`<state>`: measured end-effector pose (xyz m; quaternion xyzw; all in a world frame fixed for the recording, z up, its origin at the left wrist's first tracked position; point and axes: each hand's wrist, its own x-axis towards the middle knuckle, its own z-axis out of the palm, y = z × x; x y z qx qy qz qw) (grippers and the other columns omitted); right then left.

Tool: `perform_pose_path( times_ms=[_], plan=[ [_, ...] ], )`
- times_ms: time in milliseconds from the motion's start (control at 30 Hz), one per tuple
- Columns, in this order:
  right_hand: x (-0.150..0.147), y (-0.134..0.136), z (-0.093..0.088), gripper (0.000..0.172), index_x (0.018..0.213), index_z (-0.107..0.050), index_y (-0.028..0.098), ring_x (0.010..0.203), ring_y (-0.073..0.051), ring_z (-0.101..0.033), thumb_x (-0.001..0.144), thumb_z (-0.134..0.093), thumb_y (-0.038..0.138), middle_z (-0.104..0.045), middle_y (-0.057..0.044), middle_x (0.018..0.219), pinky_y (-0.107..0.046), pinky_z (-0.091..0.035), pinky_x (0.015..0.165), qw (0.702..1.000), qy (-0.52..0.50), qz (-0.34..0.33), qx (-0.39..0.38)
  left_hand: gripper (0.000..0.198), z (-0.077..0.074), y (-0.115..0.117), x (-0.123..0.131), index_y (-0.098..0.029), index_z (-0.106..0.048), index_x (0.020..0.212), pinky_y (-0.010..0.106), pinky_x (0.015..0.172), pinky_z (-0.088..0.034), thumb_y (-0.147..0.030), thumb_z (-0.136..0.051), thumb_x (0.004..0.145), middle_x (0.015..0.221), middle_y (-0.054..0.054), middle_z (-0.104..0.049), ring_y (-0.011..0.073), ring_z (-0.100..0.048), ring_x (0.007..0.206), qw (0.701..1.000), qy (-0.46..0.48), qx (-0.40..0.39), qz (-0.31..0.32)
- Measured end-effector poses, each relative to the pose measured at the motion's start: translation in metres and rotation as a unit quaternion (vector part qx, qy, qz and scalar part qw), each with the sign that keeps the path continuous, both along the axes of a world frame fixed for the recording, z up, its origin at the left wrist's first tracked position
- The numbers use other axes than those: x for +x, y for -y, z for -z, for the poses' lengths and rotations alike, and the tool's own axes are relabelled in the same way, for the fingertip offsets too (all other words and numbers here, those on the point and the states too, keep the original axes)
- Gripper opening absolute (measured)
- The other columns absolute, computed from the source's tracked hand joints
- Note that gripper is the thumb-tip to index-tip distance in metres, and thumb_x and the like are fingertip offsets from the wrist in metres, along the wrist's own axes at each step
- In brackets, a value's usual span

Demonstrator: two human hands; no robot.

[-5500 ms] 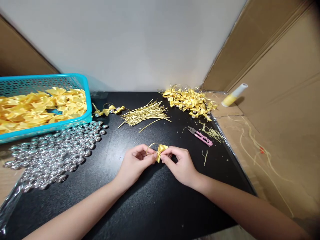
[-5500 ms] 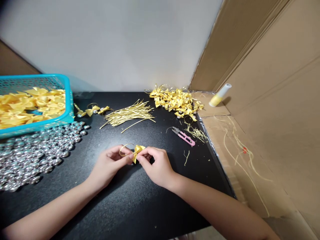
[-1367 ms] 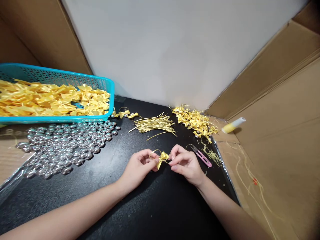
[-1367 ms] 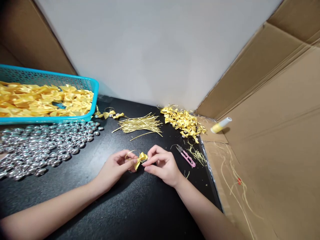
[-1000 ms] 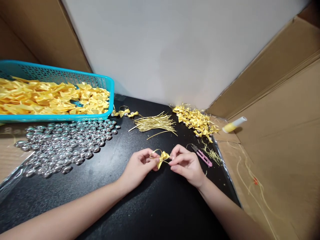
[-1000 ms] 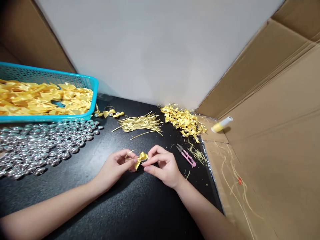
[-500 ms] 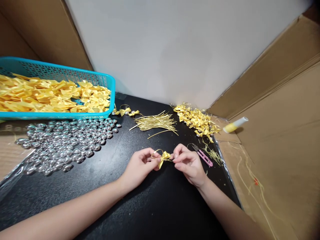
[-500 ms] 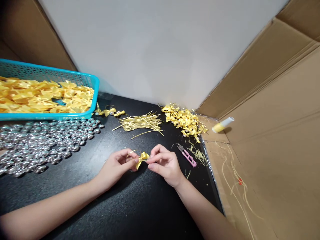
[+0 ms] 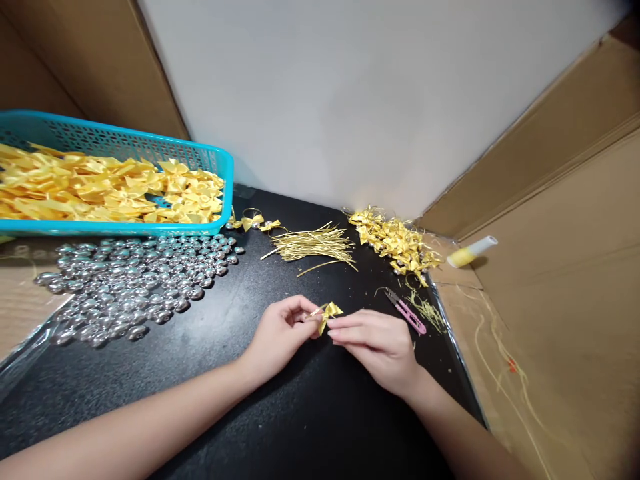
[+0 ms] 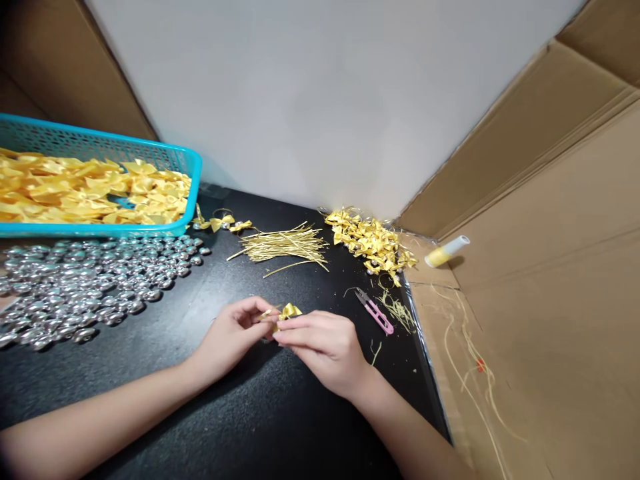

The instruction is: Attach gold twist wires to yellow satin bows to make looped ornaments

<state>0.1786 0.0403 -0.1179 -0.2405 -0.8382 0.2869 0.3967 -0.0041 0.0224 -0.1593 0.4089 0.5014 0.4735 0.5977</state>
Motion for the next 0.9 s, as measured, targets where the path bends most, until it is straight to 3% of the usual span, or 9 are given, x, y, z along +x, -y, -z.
perform_pose_path(
  times_ms=[167,367,567,700,900],
  plan=[
    [0.001,0.004,-0.001,0.03,0.107,-0.072,0.024,0.088,-0.016,-0.073,0.084,-0.063,0.008,-0.076,-0.005,0.098,-0.027,-0.06,0.078,1.0,0.009,0.004,0.023,0.013,-0.001,0.002,0.002,-0.015,-0.063,0.068,0.021,0.055,-0.043,-0.025,-0.07,0.068,0.06,-0.001,-0.063,0.0104,-0.055,0.055,1.0,-0.008,0.007,-0.008],
    [-0.006,0.007,-0.007,0.025,0.094,-0.076,0.027,0.079,-0.017,-0.073,0.08,-0.068,0.008,-0.077,-0.003,0.089,-0.028,-0.062,0.075,0.993,-0.022,0.098,-0.065,0.013,0.0,0.003,0.002,-0.015,-0.061,0.068,0.022,0.056,-0.044,-0.025,-0.068,0.07,0.059,-0.001,-0.062,0.0107,-0.054,0.056,1.0,-0.008,0.013,-0.008],
    [-0.009,0.008,-0.01,0.018,0.087,-0.078,0.024,0.051,-0.011,-0.067,0.077,-0.07,0.011,-0.076,-0.003,0.078,-0.019,-0.058,0.047,0.977,-0.038,0.161,-0.137,0.015,0.002,0.005,0.002,-0.014,-0.061,0.071,0.022,0.056,-0.044,-0.028,-0.068,0.072,0.062,0.0,-0.063,0.0111,-0.054,0.058,1.0,-0.012,0.011,-0.003],
    [-0.009,0.009,-0.01,0.016,0.085,-0.078,0.022,0.049,-0.012,-0.067,0.077,-0.07,0.01,-0.075,-0.003,0.072,-0.02,-0.058,0.047,0.979,-0.066,0.143,-0.128,0.017,0.003,0.005,0.002,-0.014,-0.06,0.071,0.023,0.057,-0.043,-0.029,-0.068,0.072,0.063,0.0,-0.062,0.0109,-0.053,0.058,1.0,-0.026,0.014,0.003],
    [-0.005,0.007,-0.023,0.031,0.092,-0.076,0.027,0.057,-0.012,-0.07,0.075,-0.069,0.001,-0.075,0.0,0.071,-0.021,-0.06,0.055,0.983,-0.117,0.116,-0.077,0.017,0.004,0.004,0.004,-0.014,-0.059,0.069,0.022,0.056,-0.041,-0.028,-0.067,0.071,0.062,0.0,-0.061,0.0105,-0.052,0.057,0.999,-0.03,0.014,0.004]
  ],
)
